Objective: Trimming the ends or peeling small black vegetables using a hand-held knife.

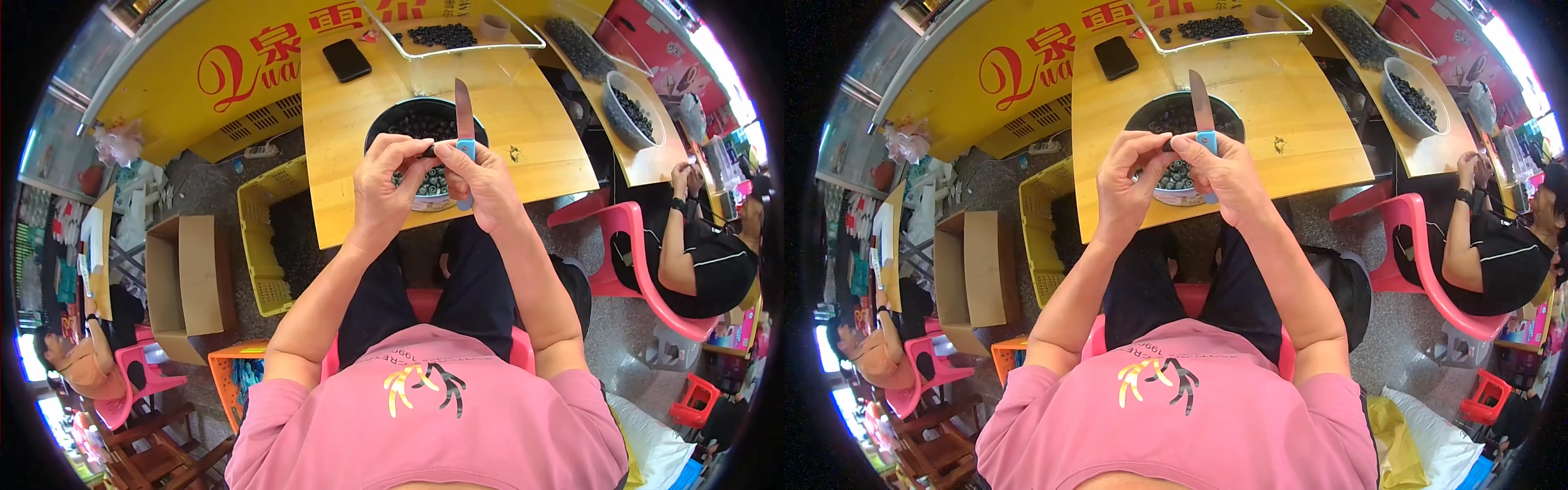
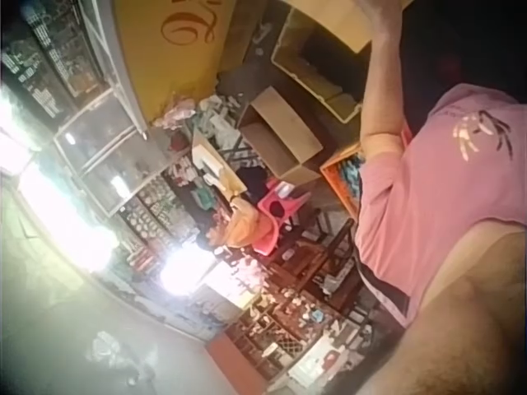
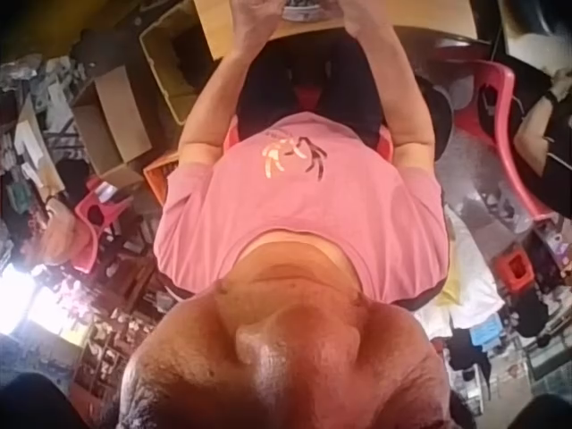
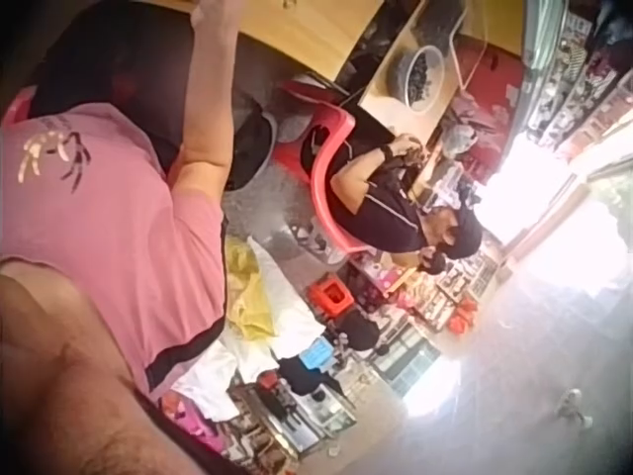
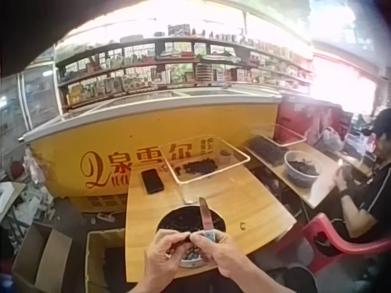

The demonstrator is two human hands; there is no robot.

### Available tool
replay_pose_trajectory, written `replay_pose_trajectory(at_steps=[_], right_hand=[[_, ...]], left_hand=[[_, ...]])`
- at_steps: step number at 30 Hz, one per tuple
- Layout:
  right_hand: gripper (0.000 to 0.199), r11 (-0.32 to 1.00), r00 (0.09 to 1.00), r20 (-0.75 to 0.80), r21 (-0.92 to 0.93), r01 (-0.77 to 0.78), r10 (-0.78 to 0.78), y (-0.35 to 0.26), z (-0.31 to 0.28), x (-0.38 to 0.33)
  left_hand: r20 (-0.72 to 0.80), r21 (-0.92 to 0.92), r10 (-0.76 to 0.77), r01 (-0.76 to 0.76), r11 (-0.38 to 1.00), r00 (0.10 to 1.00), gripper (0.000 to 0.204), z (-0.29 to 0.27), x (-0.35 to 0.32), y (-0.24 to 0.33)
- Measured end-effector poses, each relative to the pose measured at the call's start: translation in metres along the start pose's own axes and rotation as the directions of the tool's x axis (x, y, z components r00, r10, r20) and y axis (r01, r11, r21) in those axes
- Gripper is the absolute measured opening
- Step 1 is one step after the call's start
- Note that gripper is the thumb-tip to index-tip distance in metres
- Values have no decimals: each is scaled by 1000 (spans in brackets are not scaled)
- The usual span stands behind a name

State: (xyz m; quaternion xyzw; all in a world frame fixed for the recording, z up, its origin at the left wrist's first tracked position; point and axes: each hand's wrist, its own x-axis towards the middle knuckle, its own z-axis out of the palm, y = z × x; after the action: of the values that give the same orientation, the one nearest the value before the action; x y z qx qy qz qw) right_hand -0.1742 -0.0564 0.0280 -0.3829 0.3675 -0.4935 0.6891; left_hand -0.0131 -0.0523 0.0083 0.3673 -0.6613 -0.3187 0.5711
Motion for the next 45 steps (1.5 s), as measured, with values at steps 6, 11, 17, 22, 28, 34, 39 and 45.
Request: replay_pose_trajectory(at_steps=[6, 11, 17, 22, 28, 34, 39, 45], right_hand=[[14, 992, 997, 43, 100, -73, 69, -1, -5, 0], [14, 991, 996, 57, 110, -71, 65, -1, -4, 1], [15, 996, 998, 57, 92, -5, 0, 1, -5, 2], [19, 999, 992, 119, 31, 30, -33, -3, -5, 1], [21, 383, 771, 274, -742, 549, -575, -1, 1, -6], [18, 141, 674, 398, -790, 597, -622, -2, -1, -10], [18, 105, 654, 421, -788, 607, -628, -3, -4, -10], [18, 77, 618, 452, -765, 640, -643, -6, -6, -8]], left_hand=[[-57, -203, -26, 14, 979, 998, 22, 9, -4, 1], [-48, -353, -123, 98, 930, 991, 22, 11, -6, -2], [-67, -290, -145, 120, 949, 987, 16, 8, -6, -3], [-80, -359, -158, 119, 926, 984, 14, 6, -6, 3], [-46, -466, -331, 273, 842, 943, 15, -1, -5, 8], [-14, -490, -331, 282, 825, 943, 15, 1, -7, 3], [12, -495, -324, 287, 820, 946, 14, 1, -6, 3], [67, -518, -252, 249, 818, 965, 14, -2, -4, 2]])
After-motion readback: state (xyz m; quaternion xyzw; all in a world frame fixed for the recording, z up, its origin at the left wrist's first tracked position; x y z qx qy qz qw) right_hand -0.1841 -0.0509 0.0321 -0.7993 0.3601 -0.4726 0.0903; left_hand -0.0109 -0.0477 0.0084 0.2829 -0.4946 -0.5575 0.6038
